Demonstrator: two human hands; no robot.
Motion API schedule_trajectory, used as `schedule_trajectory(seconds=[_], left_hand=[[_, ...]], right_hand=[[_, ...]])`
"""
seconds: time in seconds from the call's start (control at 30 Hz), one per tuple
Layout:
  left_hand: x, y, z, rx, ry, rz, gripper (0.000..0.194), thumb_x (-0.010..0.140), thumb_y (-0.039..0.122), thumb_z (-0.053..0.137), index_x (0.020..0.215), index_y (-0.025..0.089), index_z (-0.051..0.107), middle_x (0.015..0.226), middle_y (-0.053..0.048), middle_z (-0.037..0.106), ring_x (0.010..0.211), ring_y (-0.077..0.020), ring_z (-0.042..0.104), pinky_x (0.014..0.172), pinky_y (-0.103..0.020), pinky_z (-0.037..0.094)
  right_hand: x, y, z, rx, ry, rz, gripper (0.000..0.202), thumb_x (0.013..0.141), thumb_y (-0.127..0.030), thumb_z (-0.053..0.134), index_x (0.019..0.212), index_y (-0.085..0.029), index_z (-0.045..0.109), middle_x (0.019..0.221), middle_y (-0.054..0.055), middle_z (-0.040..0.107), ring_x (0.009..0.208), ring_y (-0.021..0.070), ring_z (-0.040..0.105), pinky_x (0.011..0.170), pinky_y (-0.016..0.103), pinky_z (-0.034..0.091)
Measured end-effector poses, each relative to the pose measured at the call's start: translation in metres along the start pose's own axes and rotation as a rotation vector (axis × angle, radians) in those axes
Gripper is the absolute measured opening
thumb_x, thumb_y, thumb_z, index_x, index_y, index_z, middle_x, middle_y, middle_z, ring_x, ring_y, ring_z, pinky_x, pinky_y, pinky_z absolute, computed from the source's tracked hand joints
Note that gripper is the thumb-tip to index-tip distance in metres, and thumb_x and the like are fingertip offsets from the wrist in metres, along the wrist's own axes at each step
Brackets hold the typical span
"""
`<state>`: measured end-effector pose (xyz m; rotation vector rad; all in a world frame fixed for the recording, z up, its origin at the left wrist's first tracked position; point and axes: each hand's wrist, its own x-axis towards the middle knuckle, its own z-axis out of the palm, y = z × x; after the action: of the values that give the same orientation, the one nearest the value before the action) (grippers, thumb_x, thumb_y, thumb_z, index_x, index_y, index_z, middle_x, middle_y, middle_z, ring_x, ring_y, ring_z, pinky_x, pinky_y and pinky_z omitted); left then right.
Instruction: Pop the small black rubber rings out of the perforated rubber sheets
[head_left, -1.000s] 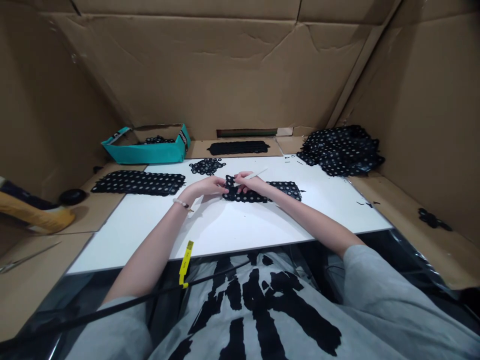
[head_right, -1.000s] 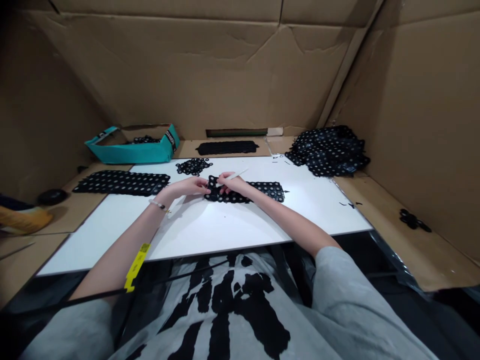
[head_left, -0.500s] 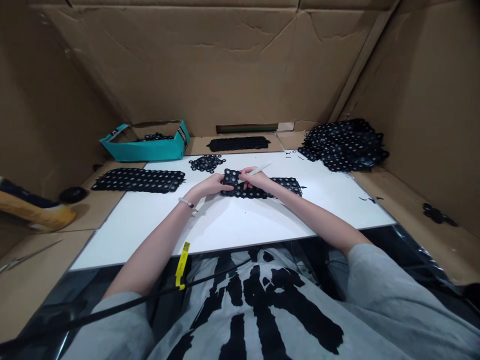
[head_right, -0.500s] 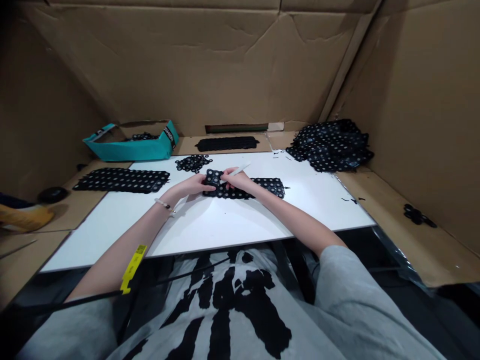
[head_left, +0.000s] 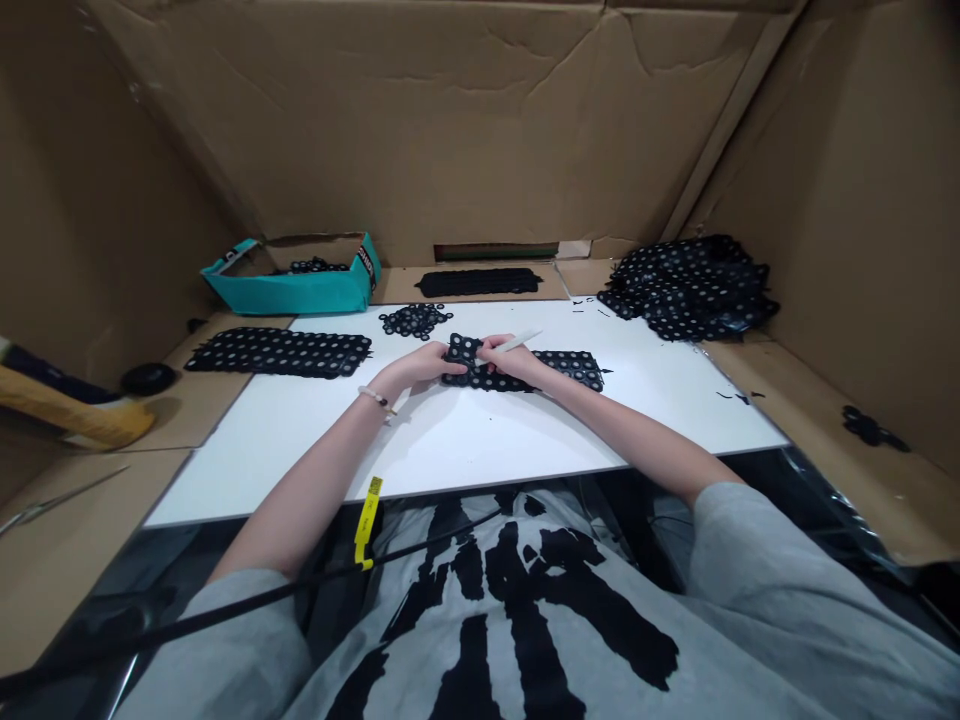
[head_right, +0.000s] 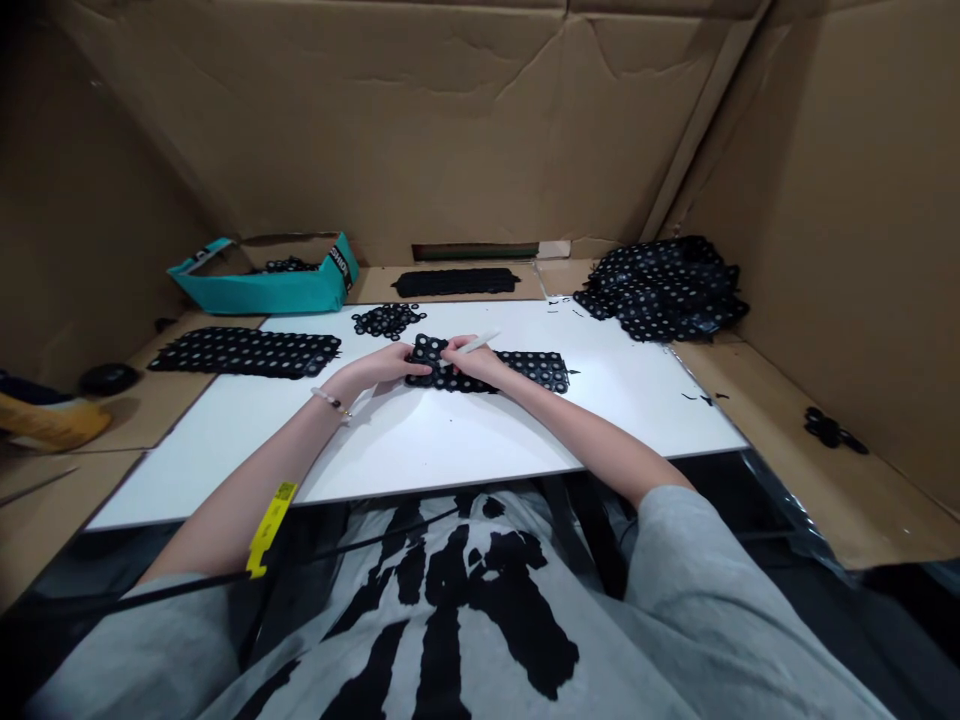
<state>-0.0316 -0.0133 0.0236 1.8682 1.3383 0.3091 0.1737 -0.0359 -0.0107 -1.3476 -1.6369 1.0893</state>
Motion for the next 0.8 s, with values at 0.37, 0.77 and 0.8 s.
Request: schedule_trajectory(seconds=[0.37, 0.77, 0.8], left_hand=[[0.006, -0.008, 0.002, -0.28, -0.101, -0.077, 0.045, 0.055, 0.039, 0.092, 0.066, 0.019, 0.053, 0.062, 0.001, 0.052, 0.055, -0.0125, 0.044, 0.049, -0.026, 0.028], [0.004, -0.003, -0.008, -0.291, -0.084, -0.051, 0.04, 0.071, 0.048, 0.081, 0.06, 0.019, 0.056, 0.06, -0.001, 0.054, 0.055, -0.014, 0.048, 0.051, -0.028, 0.035], [0.005, -0.004, -0.008, -0.289, -0.077, -0.052, 0.039, 0.071, 0.047, 0.081, 0.06, 0.019, 0.057, 0.059, -0.001, 0.054, 0.055, -0.0143, 0.048, 0.05, -0.028, 0.034]], right_hand=[[-0.008, -0.002, 0.016, -0.291, 0.169, -0.288, 0.017, 0.08, -0.026, 0.053, 0.064, -0.022, 0.046, 0.078, 0.003, 0.061, 0.081, 0.0183, 0.056, 0.08, 0.031, 0.043], [-0.004, -0.011, -0.029, -0.312, 0.1, -0.542, 0.027, 0.084, -0.015, 0.043, 0.091, -0.018, 0.069, 0.126, 0.013, 0.067, 0.121, 0.0265, 0.058, 0.103, 0.041, 0.045], [-0.005, -0.01, -0.03, -0.365, 0.065, -0.624, 0.029, 0.086, -0.014, 0.044, 0.096, -0.019, 0.07, 0.128, 0.014, 0.065, 0.122, 0.0265, 0.058, 0.103, 0.042, 0.046]])
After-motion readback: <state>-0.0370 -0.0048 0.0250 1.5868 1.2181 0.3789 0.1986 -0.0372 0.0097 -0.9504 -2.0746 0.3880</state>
